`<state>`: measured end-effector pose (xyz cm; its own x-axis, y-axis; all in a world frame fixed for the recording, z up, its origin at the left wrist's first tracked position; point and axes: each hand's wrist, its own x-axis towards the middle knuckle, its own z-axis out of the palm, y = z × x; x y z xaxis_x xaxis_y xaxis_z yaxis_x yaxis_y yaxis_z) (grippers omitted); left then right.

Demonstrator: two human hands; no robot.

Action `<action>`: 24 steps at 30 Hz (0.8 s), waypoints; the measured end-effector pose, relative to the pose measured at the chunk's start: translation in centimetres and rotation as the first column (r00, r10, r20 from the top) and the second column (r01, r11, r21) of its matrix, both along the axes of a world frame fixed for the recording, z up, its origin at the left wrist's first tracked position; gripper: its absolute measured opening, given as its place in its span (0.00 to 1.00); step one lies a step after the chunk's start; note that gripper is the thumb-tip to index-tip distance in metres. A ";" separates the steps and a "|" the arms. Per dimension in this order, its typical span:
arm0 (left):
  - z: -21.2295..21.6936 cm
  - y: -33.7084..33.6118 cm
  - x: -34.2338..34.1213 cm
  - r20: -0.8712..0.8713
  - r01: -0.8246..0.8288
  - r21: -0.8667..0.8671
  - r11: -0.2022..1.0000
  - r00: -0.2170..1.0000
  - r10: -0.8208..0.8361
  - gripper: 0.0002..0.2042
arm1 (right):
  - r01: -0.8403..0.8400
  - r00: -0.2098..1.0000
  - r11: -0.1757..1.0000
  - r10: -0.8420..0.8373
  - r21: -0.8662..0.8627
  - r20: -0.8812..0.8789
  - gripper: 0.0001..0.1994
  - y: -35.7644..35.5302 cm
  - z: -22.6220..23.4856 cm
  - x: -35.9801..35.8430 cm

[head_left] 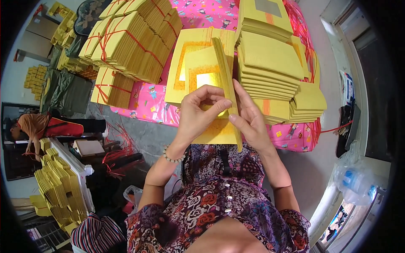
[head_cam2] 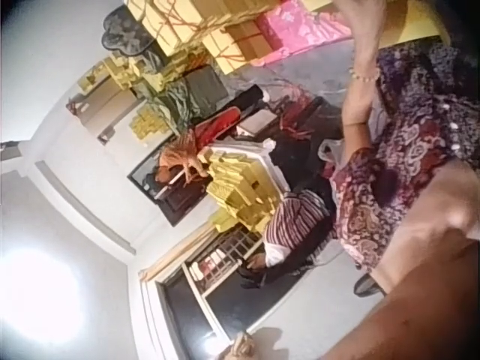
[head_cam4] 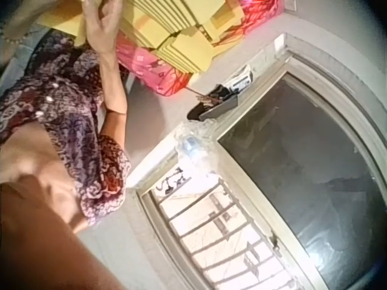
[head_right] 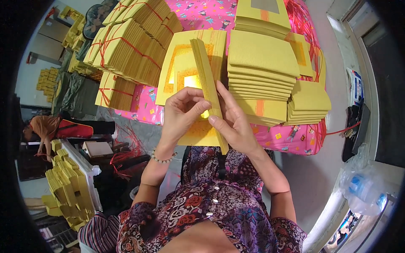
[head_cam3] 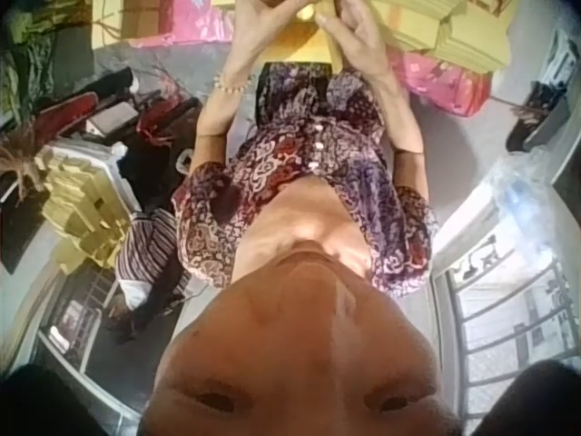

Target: Inspecting and sorting stacks of ritual joss paper at a table.

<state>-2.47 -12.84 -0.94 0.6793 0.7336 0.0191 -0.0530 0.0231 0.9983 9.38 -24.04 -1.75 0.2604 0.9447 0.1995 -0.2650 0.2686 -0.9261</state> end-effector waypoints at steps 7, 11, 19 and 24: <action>0.4 -0.4 0.3 -0.043 -0.013 0.035 0.999 0.999 0.015 0.10 | -0.040 0.998 0.999 0.039 -0.015 -0.039 0.36 -0.1 0.2 0.3; 0.2 -0.5 0.4 -0.041 -0.017 0.046 0.999 0.999 0.019 0.11 | -0.032 0.999 0.999 0.032 0.007 -0.023 0.36 -0.1 0.0 0.4; 0.1 -0.6 0.5 -0.054 -0.020 0.080 0.997 0.998 0.024 0.11 | -0.029 0.999 1.000 0.030 0.011 -0.014 0.35 -0.1 -0.3 0.6; 0.3 -0.6 0.5 -0.066 -0.019 0.108 0.994 0.997 0.026 0.11 | -0.027 0.999 0.999 0.027 0.024 -0.017 0.36 -0.1 -0.5 0.6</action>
